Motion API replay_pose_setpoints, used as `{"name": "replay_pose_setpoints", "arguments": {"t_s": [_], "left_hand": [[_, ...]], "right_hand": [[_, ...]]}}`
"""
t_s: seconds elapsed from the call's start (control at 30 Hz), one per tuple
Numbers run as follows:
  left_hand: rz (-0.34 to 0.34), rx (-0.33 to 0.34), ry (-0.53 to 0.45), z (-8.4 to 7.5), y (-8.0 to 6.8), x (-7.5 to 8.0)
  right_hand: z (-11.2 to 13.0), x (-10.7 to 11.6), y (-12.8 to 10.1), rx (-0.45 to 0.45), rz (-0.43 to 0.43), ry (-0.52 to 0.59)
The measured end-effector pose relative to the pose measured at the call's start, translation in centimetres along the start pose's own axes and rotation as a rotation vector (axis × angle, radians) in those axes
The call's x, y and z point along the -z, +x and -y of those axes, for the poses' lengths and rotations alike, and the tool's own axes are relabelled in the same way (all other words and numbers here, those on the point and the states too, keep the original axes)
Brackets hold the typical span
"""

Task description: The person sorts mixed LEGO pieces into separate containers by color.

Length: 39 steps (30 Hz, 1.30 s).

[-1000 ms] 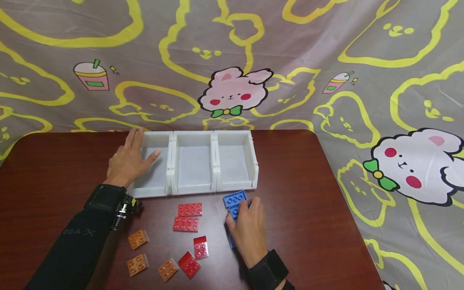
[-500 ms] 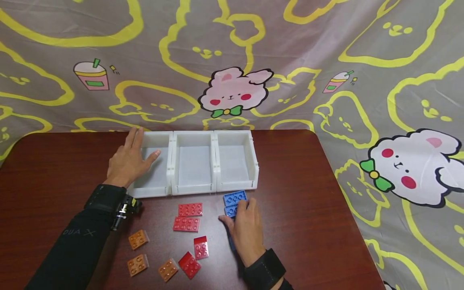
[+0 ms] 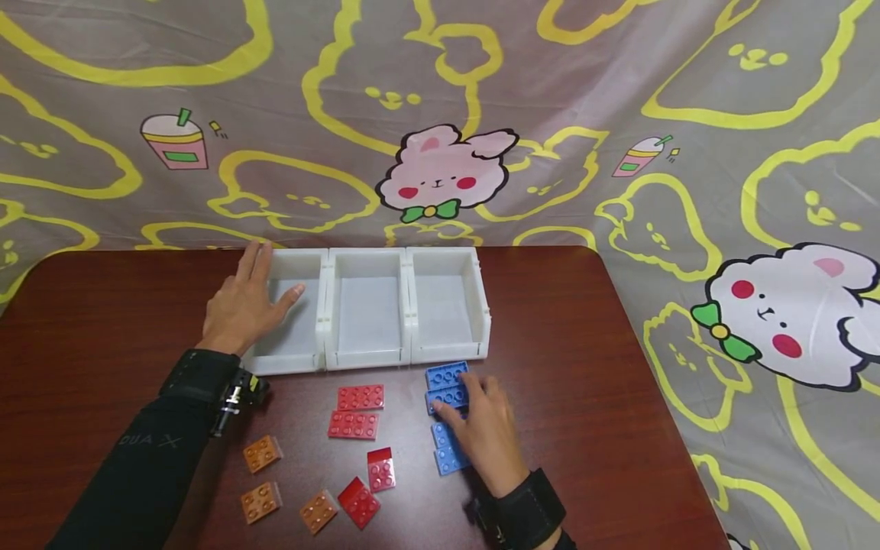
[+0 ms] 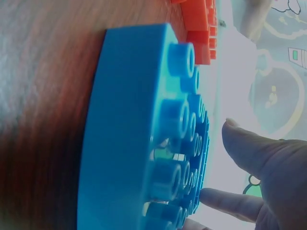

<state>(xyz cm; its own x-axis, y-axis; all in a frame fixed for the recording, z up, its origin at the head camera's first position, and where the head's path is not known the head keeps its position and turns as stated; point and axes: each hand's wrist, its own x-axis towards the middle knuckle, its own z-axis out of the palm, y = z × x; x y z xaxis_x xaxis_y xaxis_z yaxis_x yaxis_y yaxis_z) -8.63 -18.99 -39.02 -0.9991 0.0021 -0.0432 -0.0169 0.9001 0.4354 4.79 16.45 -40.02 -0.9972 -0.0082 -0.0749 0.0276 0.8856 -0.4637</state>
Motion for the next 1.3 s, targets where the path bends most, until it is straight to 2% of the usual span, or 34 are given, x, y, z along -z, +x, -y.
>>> {"name": "replay_pose_setpoints", "arguments": {"t_s": [0.3,0.5,0.77,0.9,1.1,1.17,1.3], "left_hand": [[-0.020,-0.012,0.011,-0.1,-0.2,-0.2],[-0.025,-0.013,0.005,-0.1,-0.1,0.1],[-0.008,0.007,0.010,0.0,-0.2,0.0],[-0.009,0.002,0.007,-0.2,-0.1,0.0],[-0.020,-0.013,-0.004,-0.1,0.1,0.1],[-0.016,-0.014,-0.005,0.0,0.2,0.1],[-0.005,-0.014,-0.001,0.1,0.3,0.0]], "right_hand": [[0.1,0.1,-0.8,-0.019,-0.019,0.000],[0.5,0.1,-2.1,-0.107,0.003,0.050],[1.6,-2.0,-3.0,-0.119,-0.027,-0.085],[1.8,-1.8,-3.1,-0.116,-0.102,-0.080],[1.2,-1.2,-3.7,0.072,-0.329,-0.045],[1.1,-1.2,-3.9,0.092,-0.352,-0.034],[1.0,-1.1,-4.0,0.075,-0.356,-0.011]]}}
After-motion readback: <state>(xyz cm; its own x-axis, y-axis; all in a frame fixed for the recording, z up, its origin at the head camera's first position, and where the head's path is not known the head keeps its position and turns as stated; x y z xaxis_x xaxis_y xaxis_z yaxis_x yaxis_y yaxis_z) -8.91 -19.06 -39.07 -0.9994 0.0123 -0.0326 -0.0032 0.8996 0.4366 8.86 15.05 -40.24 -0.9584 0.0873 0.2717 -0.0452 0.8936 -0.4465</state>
